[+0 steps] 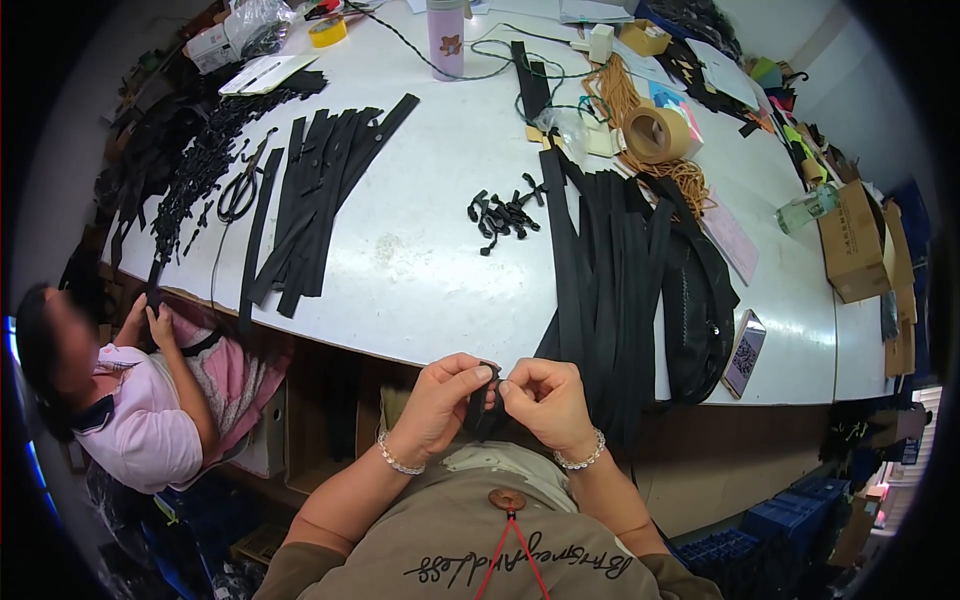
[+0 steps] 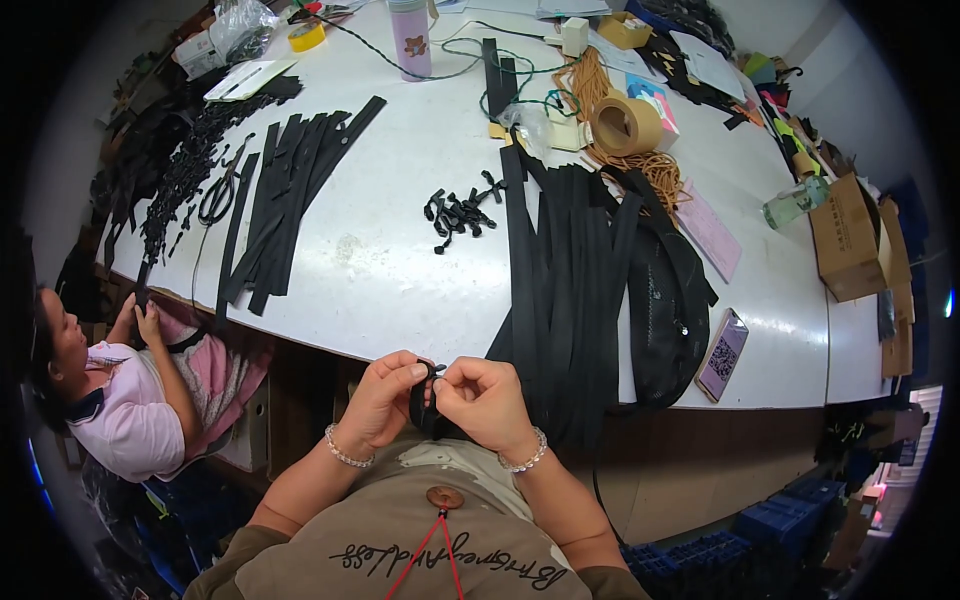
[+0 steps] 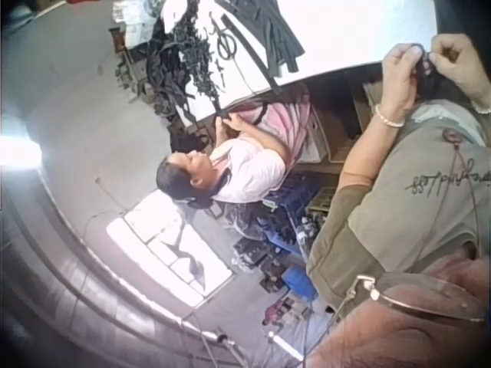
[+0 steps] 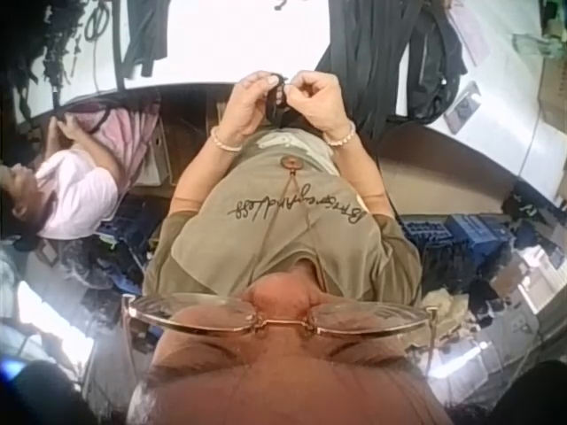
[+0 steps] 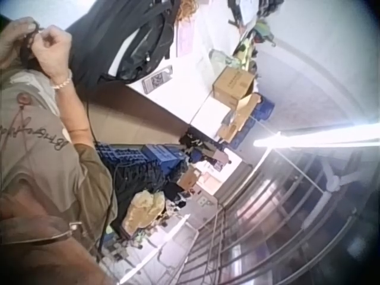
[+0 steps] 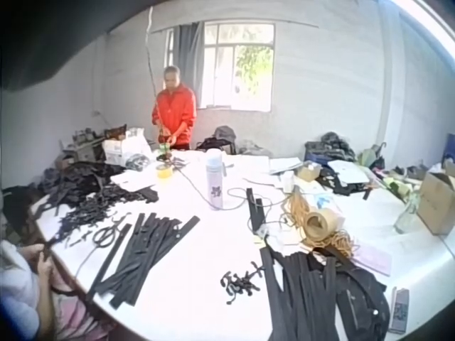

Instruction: Manually assembling zipper sliders onto black fabric straps at a manufacturing workbench.

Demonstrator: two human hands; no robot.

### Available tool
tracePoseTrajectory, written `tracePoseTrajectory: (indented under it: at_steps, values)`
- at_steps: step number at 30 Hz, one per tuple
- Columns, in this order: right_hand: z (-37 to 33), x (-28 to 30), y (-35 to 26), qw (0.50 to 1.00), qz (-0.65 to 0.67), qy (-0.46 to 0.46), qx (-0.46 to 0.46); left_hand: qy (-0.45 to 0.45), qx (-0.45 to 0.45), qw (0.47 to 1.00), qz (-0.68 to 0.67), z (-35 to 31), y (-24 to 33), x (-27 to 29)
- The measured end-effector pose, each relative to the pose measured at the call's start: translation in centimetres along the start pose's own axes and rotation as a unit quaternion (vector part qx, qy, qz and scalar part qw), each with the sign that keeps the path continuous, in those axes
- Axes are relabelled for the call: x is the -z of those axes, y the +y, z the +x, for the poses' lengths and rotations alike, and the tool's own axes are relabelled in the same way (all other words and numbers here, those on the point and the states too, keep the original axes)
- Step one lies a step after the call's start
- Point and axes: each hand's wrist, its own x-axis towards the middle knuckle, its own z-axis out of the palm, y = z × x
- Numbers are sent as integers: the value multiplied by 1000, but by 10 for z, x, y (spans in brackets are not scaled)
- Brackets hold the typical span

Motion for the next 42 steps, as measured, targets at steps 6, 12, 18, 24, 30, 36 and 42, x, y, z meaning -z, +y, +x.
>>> tracePoseTrajectory:
  at_steps: [6, 12, 18, 24, 30, 36, 42]
  values:
    - [1, 2, -2, 1000, -14, -19, -7, 6, -3, 1000, 21, 0, 1, -5]
    - [0, 6, -8, 997, -59, -40, 4, 6, -45, 996, 71, 0, -4, -4]
    - [-3, 5, -11, 992, -113, -48, 33, 0, -76, 991, 111, 0, -6, -1]
    - [-3, -3, 7, 997, -52, -14, 60, 20, -95, 987, 129, -2, -2, -8]
    - [-8, -11, 22, 973, 213, 27, -83, 69, -142, 987, 41, 2, -7, -13]
    - [-6, -15, 9, 979, 189, 53, -61, 73, -148, 985, 53, 5, -4, -14]
    - [-3, -13, 13, 979, 183, 52, -74, 76, -167, 981, 67, 8, -5, -14]
